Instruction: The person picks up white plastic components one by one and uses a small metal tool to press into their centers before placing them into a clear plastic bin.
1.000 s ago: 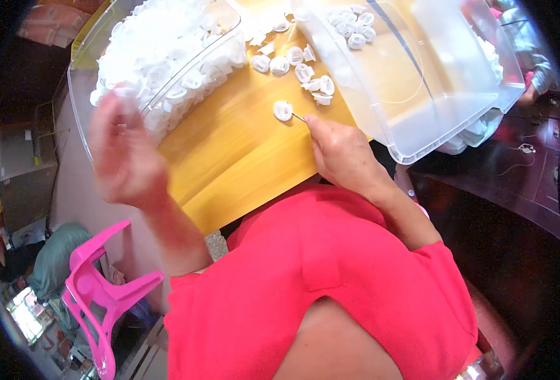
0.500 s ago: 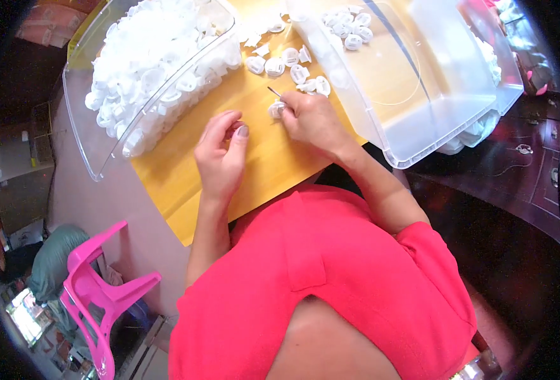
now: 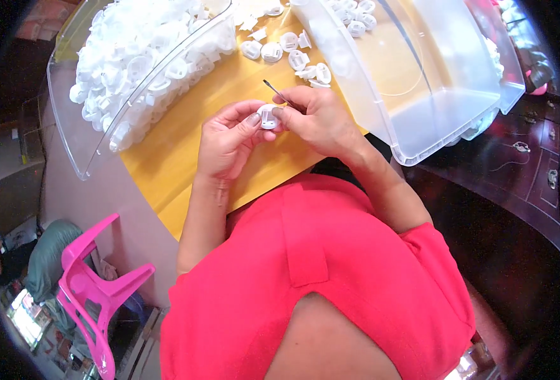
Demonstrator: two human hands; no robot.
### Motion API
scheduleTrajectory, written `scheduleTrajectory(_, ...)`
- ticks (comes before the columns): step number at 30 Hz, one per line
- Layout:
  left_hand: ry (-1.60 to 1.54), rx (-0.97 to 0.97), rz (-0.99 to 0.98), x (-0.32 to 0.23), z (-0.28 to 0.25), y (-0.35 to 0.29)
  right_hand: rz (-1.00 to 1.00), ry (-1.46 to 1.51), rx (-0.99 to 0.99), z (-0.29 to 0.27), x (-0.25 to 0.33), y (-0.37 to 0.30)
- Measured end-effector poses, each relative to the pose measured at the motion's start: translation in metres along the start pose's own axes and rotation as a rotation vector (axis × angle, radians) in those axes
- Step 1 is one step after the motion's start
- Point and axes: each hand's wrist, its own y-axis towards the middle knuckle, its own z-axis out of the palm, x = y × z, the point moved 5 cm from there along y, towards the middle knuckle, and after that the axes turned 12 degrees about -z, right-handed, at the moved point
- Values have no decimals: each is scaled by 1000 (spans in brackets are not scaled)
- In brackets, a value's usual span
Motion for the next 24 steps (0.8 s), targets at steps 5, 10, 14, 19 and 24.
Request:
scheduleTrajectory(5, 24, -27, 29, 3, -14, 4, -7, -80, 31, 1, 6, 3)
scheduleTrajectory(10, -46, 10, 27, 7, -16, 9, -10, -16, 14, 5, 4, 4)
scheduleTrajectory(14, 91, 32, 103, 13, -15, 6, 93, 120, -75, 8, -3, 2)
scheduleTrajectory(19, 74, -44, 266, 7, -13, 6, 215, 341, -112, 25, -9, 1)
scheduleTrajectory(24, -115, -63, 243, 2, -20, 7, 83, 233, -55, 28, -6, 1)
